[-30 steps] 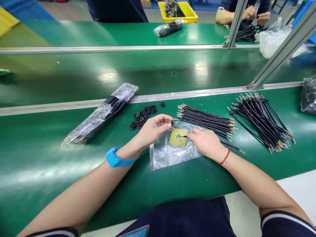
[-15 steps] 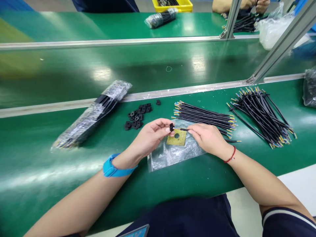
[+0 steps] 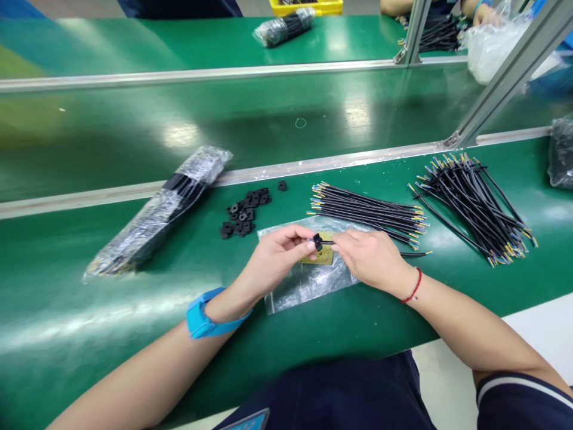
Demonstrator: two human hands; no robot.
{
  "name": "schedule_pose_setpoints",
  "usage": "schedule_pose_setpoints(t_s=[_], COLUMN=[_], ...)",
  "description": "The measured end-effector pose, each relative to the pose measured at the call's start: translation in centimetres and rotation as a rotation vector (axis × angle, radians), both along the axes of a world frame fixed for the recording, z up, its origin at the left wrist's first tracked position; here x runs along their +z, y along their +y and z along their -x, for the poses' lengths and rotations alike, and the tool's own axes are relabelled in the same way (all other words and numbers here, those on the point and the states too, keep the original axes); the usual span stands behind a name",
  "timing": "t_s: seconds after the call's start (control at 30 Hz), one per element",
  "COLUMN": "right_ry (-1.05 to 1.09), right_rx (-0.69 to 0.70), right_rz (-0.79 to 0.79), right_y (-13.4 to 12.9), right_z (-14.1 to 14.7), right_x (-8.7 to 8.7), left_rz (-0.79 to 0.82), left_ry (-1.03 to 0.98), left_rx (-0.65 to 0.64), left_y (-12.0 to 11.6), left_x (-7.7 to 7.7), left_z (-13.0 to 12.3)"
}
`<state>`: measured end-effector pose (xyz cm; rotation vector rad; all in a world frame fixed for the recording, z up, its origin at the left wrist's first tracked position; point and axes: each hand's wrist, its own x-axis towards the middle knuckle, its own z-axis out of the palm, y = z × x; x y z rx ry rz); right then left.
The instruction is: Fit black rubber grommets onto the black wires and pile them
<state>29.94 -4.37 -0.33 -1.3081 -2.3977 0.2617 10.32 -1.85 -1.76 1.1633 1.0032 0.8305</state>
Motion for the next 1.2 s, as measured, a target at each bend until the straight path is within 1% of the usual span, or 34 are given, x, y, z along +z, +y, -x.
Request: schedule_pose_setpoints(t_s=[0.07,0.13,0.17,0.23,0.3,0.37,0.5,0.53,0.57,0.6,0.63,0.67,0.73,0.77,0.8,0.83,0.87,0.93,0.97,1.07,1.1,1.13,1.17,1.2], right_ry=[0.031,0.093,0.128,0.197,0.261,0.313,0.357,0.345,0.320,0.283,0.236,0.181,0.064,0.014,-0.027,-0.059,-0.076,-0.066,-0.038,0.120,0.168,0.197,0.203,0.188], right_rx=[0.020,0.045,0.055,0.065,0.058,0.052,0.043,0.052,0.067,0.081,0.085,0.078,0.050,0.043,0.047,0.059,0.072,0.091,0.107,0.171,0.188,0.199,0.193,0.158], right_rz=[0.125,0.288,0.365,0.490,0.573,0.642,0.757,0.742,0.691,0.595,0.462,0.308,0.020,-0.086,-0.159,-0.198,-0.209,-0.145,-0.062,0.293,0.397,0.463,0.473,0.423], right_y=[-0.1,-0.1,0.0,0.0,0.0,0.1,0.2,0.2,0.3,0.3,0.2,0.2,0.0,-0.1,-0.2,-0.3,-0.3,-0.4,-0.4,-0.2,-0.1,0.0,0.2,0.4], right_z=[0.0,0.0,0.0,0.0,0.1,0.3,0.6,0.6,0.6,0.5,0.5,0.4,0.3,0.3,0.3,0.3,0.2,0.2,0.2,0.2,0.3,0.2,0.0,-0.4], right_x=[0.4,0.9,1.0,1.1,1.0,0.8,0.4,0.3,0.3,0.4,0.4,0.4,0.3,0.3,0.3,0.3,0.3,0.4,0.5,1.1,1.3,1.5,1.7,1.8], left_rz=[-0.005,-0.063,-0.123,-0.291,-0.461,-0.565,-0.624,-0.622,-0.607,-0.569,-0.504,-0.414,-0.214,-0.132,-0.076,-0.052,-0.061,-0.178,-0.278,-0.609,-0.685,-0.727,-0.737,-0.718], left_ry=[0.007,0.029,0.058,0.161,0.274,0.334,0.361,0.366,0.358,0.328,0.274,0.202,0.053,0.008,-0.004,0.009,0.039,0.131,0.185,0.311,0.328,0.334,0.329,0.322], left_rx=[-0.050,-0.093,-0.116,-0.169,-0.226,-0.279,-0.315,-0.308,-0.288,-0.256,-0.220,-0.194,-0.190,-0.201,-0.210,-0.209,-0.193,-0.169,-0.178,-0.261,-0.287,-0.306,-0.310,-0.296], left_y=[-0.2,-0.3,-0.3,-0.4,-0.4,-0.5,-0.8,-0.8,-0.8,-0.7,-0.7,-0.7,-0.7,-0.7,-0.8,-0.9,-1.0,-1.1,-1.2,-1.1,-1.1,-1.0,-0.8,-0.5], left_x=[0.0,0.0,0.0,0.2,0.5,0.7,0.8,0.8,0.7,0.7,0.6,0.6,0.5,0.5,0.5,0.6,0.7,1.0,1.2,1.5,1.5,1.4,1.2,1.0], left_z=[0.1,0.3,0.4,0.5,0.6,0.6,0.4,0.4,0.4,0.3,0.3,0.2,0.1,0.0,-0.1,-0.1,-0.1,0.0,0.1,0.4,0.5,0.5,0.5,0.6])
